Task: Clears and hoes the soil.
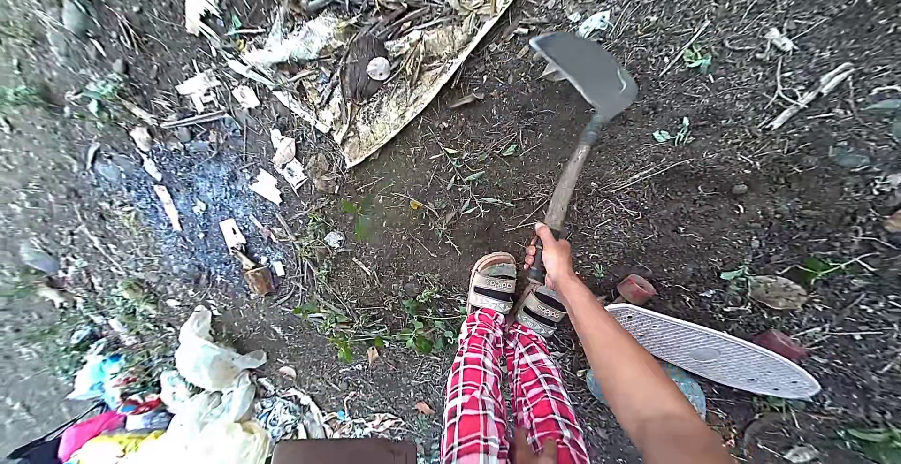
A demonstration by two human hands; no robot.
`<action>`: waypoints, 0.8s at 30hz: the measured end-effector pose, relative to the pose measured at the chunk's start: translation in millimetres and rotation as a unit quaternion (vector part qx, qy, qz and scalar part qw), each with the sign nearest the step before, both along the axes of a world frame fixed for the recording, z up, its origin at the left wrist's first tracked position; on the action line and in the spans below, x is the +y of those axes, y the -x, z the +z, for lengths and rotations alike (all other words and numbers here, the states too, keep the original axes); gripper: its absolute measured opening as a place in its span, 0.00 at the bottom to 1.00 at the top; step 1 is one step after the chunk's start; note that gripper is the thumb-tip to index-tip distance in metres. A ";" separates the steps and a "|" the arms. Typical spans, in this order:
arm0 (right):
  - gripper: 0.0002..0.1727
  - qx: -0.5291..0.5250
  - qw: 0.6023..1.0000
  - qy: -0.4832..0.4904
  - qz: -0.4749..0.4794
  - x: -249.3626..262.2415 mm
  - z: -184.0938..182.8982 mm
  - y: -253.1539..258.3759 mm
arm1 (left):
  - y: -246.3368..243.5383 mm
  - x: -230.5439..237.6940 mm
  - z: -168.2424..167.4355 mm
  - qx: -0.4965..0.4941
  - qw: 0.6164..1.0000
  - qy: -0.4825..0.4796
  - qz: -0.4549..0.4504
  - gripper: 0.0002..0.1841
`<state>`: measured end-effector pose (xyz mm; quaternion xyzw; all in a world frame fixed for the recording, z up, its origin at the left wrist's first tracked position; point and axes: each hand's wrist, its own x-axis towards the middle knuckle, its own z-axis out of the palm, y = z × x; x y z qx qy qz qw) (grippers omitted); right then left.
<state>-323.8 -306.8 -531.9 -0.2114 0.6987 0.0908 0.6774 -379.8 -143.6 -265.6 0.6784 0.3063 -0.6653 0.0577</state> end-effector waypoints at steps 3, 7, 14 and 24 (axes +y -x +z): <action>0.24 0.047 0.984 -0.046 0.163 34.7 3.8 64.1 | -3.2 -10.1 -2.0 -0.006 1.000 -0.014 -0.016 0.31; 0.29 0.070 0.976 -0.080 0.187 18.2 81.5 91.5 | -3.1 -24.9 3.3 -0.002 0.994 0.012 -0.110 0.33; 0.25 0.087 0.994 -0.047 0.044 -90.6 187.5 143.7 | -25.3 -118.0 47.2 -0.007 0.983 0.133 -0.127 0.31; 0.23 0.152 0.948 0.112 -0.255 -280.5 134.8 155.4 | -25.6 -194.5 -4.9 -0.006 0.955 0.113 -0.274 0.33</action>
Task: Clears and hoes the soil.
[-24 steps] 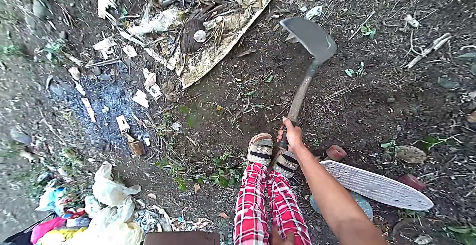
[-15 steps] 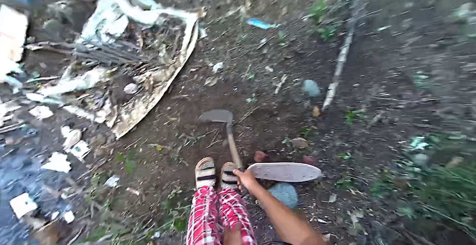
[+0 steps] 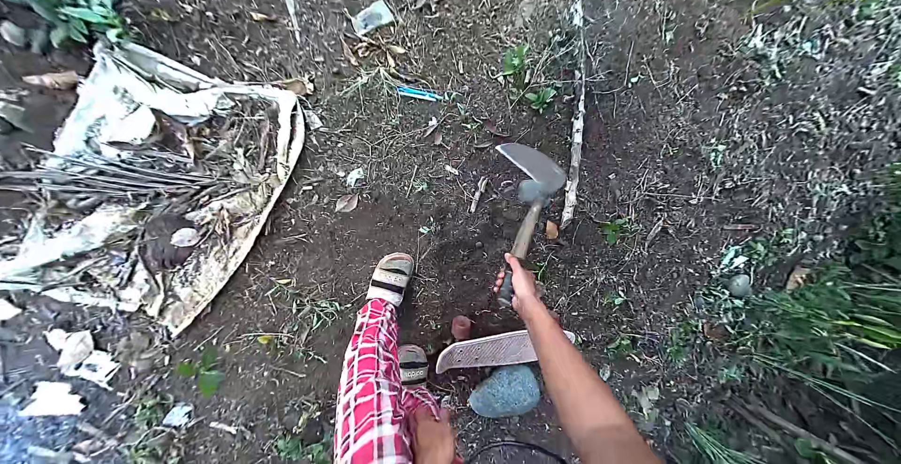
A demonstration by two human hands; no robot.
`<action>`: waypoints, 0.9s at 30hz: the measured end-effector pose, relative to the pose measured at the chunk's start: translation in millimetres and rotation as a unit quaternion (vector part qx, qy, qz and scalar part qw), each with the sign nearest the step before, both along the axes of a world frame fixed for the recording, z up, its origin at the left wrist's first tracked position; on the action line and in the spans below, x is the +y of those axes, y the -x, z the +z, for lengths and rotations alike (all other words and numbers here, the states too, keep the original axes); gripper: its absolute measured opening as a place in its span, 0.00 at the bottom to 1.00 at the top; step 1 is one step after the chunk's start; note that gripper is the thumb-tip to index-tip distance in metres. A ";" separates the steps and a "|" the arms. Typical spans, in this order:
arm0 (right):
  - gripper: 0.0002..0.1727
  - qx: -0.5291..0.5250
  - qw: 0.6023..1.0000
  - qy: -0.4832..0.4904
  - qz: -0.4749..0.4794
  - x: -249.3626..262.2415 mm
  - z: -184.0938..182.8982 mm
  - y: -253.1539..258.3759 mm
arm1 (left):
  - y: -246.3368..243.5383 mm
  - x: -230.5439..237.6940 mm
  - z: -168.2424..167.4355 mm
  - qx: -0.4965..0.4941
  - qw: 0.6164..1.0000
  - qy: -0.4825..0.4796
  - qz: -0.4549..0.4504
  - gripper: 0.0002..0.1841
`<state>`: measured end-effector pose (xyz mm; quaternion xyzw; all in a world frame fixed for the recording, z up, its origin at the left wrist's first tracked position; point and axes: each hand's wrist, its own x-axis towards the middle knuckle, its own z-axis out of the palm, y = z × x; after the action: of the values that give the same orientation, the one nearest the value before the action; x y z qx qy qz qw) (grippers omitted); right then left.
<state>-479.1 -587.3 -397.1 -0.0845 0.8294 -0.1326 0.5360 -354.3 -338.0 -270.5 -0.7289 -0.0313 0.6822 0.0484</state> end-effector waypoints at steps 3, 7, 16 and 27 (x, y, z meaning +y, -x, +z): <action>0.23 0.007 0.997 0.015 -0.082 -19.5 -0.6 -9.8 | -22.9 -18.3 6.8 0.021 0.999 -0.046 0.004 0.30; 0.19 0.039 0.991 -0.002 -0.125 -32.3 24.0 -8.9 | -38.7 -46.3 15.0 0.068 0.997 -0.031 0.008 0.27; 0.22 0.179 0.983 -0.022 0.022 -62.1 60.0 79.2 | -27.1 -103.3 32.3 0.055 0.991 -0.016 0.124 0.19; 0.31 0.312 0.764 -0.117 0.552 -263.8 76.1 211.1 | 99.4 -185.1 36.5 -0.009 0.986 -0.033 0.166 0.19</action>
<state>-690.3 -851.1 -321.0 -0.5009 0.7702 0.3180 0.2341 -453.7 -523.2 -234.0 -0.7175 -0.1750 0.6729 -0.0414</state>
